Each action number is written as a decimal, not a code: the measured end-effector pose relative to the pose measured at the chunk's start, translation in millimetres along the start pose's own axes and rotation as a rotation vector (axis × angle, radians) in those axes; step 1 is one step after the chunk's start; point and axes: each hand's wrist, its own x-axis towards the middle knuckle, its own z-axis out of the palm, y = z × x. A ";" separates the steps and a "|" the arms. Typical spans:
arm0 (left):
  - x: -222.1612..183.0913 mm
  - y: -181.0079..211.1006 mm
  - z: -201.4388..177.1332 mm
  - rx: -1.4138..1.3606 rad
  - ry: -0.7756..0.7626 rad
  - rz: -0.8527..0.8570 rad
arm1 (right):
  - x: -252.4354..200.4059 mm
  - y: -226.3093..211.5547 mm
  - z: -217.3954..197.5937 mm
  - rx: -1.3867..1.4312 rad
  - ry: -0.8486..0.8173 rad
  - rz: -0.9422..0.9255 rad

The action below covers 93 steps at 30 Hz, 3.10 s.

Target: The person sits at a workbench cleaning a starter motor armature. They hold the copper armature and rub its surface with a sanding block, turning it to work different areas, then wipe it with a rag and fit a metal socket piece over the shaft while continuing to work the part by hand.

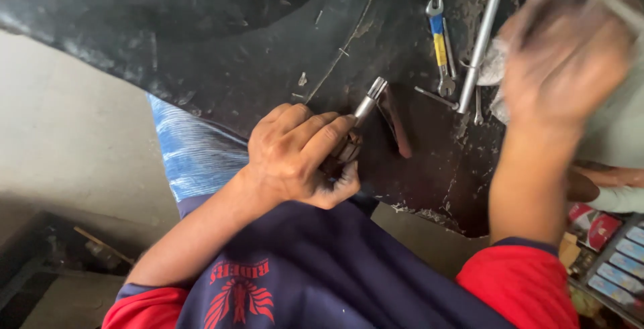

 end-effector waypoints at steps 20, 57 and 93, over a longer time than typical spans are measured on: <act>-0.2 -9.5 0.1 -0.024 -0.042 -0.034 | -81.8 57.7 -32.6 -0.220 -0.260 0.111; 19.4 -25.1 -1.8 0.022 -0.088 0.018 | -54.8 40.2 -64.0 -0.289 -0.431 0.066; 20.8 -23.6 1.9 0.054 -0.061 -0.049 | -62.8 63.9 -18.4 -1.006 -0.490 -0.380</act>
